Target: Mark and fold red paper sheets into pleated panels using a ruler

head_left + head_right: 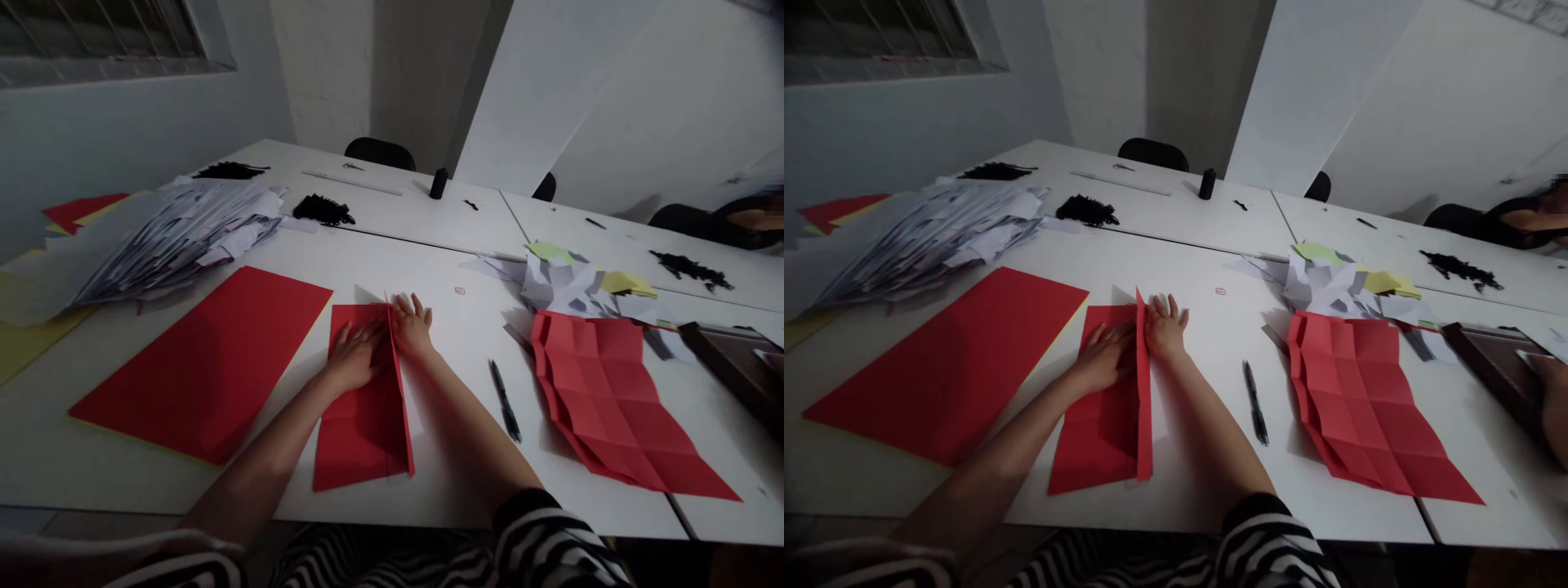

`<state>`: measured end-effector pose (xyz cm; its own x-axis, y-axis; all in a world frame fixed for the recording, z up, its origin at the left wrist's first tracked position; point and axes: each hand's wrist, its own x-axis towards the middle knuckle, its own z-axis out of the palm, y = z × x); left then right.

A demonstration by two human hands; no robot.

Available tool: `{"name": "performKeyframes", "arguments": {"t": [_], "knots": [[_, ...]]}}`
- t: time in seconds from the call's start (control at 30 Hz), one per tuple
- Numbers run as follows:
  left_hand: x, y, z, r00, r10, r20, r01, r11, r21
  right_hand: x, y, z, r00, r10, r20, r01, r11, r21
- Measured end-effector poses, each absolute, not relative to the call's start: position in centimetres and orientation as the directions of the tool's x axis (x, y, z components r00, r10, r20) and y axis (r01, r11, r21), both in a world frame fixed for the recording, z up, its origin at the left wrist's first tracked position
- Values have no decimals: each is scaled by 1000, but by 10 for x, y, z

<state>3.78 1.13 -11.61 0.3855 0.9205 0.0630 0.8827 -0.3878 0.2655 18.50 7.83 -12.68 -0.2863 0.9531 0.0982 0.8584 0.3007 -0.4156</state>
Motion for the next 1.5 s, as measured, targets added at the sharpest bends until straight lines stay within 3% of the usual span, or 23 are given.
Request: {"name": "performKeyframes", "arguments": {"t": [0.53, 1.07, 1.3, 1.5], "knots": [[39, 19, -126, 421, 907, 28, 892, -419, 172, 222, -27, -126, -314, 945, 90, 797, 314, -516], [37, 21, -124, 431, 903, 9, 888, -425, 174, 267, -165, -135, -418, 889, 188, 797, 458, -393], [40, 19, -119, 430, 902, 23, 882, -426, 202, 279, -181, -118, -493, 862, 120, 705, 477, -525], [39, 17, -118, 423, 905, 46, 882, -423, 208, 269, -151, -110, -302, 923, 239, 596, 378, -708]]}}
